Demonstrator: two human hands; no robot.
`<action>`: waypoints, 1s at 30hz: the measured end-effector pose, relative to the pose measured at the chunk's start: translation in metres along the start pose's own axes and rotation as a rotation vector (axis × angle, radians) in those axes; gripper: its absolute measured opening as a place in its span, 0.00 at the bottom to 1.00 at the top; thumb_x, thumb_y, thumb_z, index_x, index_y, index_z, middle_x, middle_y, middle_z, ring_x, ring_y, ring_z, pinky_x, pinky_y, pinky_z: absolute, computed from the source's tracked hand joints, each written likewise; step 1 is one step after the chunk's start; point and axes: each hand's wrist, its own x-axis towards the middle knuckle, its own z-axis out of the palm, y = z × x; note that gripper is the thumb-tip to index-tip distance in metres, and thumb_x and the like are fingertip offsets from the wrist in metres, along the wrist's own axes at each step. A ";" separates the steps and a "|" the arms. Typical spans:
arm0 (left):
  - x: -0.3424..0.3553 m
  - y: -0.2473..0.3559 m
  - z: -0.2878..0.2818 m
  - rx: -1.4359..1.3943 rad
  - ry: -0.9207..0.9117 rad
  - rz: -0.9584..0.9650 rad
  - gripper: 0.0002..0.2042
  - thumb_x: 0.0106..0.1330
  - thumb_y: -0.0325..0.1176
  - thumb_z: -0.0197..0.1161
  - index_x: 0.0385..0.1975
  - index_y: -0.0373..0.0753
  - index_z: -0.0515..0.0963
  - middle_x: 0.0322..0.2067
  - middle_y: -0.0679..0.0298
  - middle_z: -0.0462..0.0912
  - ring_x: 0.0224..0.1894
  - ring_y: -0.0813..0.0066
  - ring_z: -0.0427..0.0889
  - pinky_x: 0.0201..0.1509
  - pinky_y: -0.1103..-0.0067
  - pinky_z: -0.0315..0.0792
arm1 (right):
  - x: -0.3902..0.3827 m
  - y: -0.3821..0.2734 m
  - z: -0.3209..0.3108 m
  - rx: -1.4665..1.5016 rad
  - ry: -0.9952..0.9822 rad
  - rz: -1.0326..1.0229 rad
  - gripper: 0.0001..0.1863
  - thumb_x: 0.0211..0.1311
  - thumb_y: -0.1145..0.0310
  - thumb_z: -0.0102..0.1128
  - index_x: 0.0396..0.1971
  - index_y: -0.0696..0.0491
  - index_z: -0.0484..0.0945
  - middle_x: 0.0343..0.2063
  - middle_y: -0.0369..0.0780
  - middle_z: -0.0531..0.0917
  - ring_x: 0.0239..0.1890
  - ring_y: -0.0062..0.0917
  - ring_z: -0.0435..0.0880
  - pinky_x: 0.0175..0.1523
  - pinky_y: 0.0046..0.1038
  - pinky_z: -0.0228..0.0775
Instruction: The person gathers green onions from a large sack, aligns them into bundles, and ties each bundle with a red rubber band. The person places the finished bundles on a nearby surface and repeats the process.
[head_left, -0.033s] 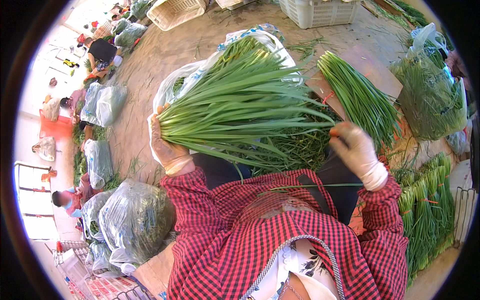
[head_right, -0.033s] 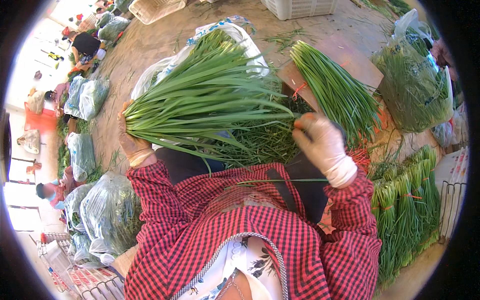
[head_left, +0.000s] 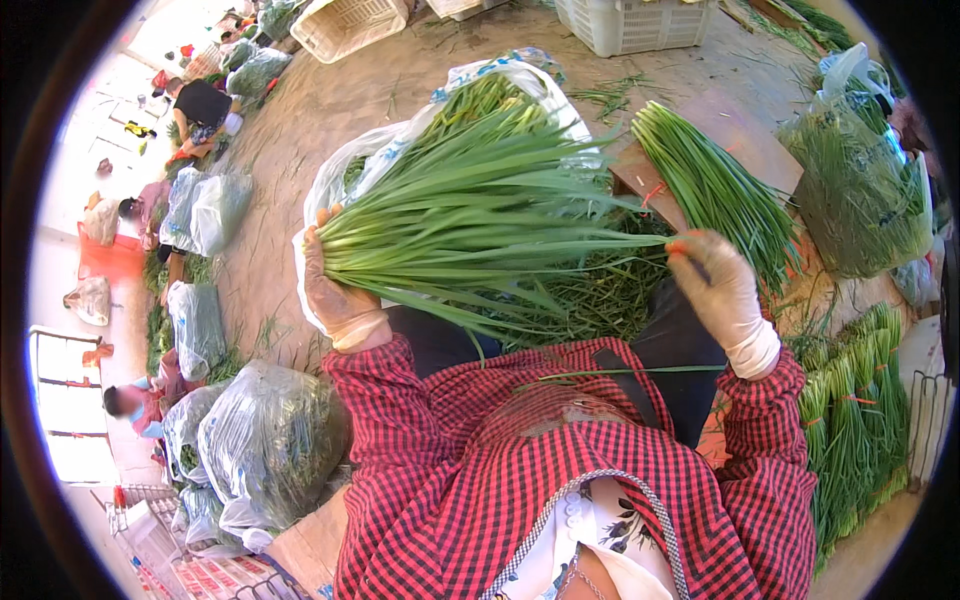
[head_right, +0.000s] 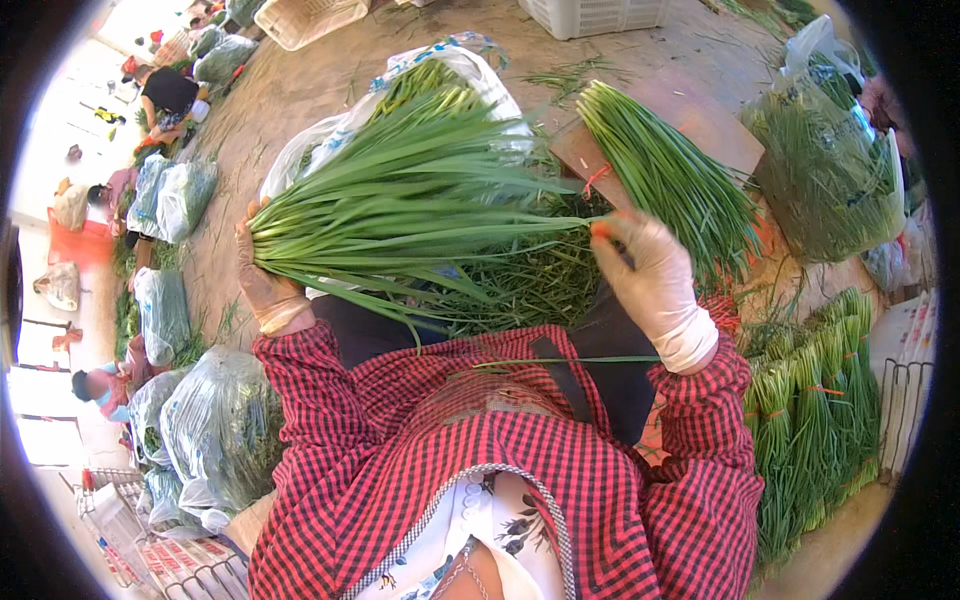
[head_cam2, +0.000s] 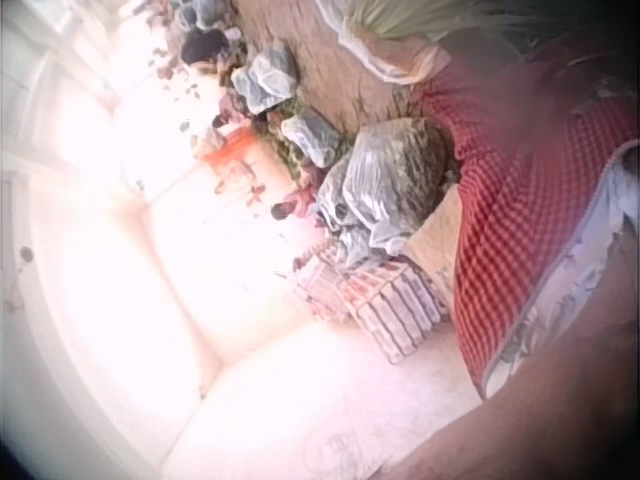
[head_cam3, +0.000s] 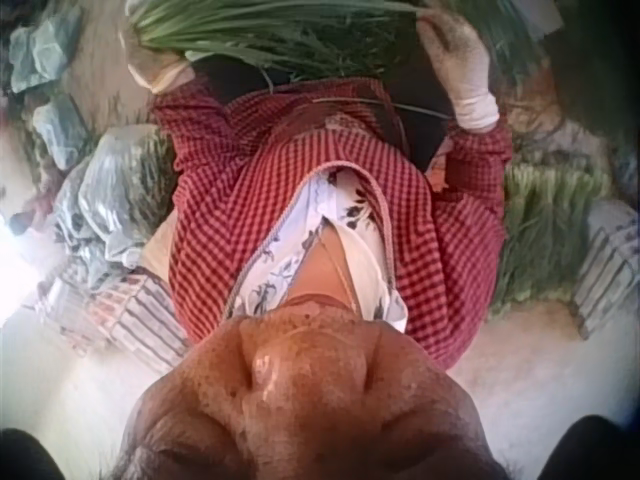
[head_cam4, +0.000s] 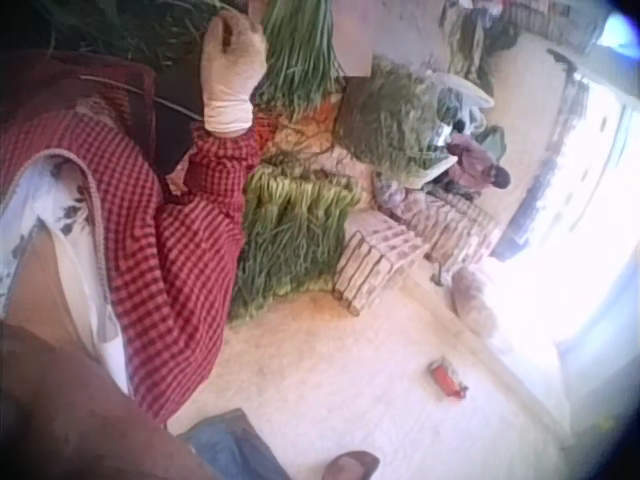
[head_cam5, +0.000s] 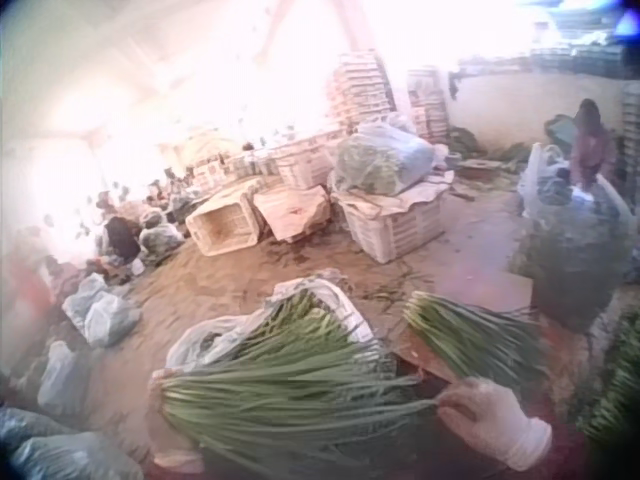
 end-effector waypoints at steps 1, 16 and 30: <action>-0.006 -0.004 0.013 0.080 0.020 0.025 0.17 0.74 0.38 0.57 0.54 0.30 0.75 0.52 0.50 0.81 0.52 0.60 0.81 0.58 0.62 0.77 | 0.006 -0.007 -0.008 0.055 0.079 -0.131 0.10 0.58 0.75 0.66 0.40 0.53 0.84 0.37 0.43 0.85 0.42 0.39 0.84 0.51 0.33 0.76; -0.096 -0.086 0.203 0.118 -0.288 -0.302 0.18 0.65 0.26 0.69 0.53 0.37 0.73 0.45 0.62 0.80 0.45 0.75 0.80 0.53 0.79 0.76 | 0.066 -0.059 0.094 0.688 0.318 -0.281 0.47 0.46 0.69 0.75 0.66 0.57 0.59 0.52 0.46 0.76 0.51 0.37 0.76 0.56 0.36 0.69; -0.020 -0.220 0.049 0.952 -0.441 -1.010 0.21 0.67 0.37 0.64 0.58 0.41 0.74 0.41 0.63 0.87 0.43 0.74 0.86 0.51 0.77 0.77 | 0.012 0.152 -0.084 1.493 0.832 0.251 0.21 0.63 0.69 0.58 0.54 0.59 0.73 0.43 0.43 0.80 0.50 0.34 0.80 0.67 0.44 0.67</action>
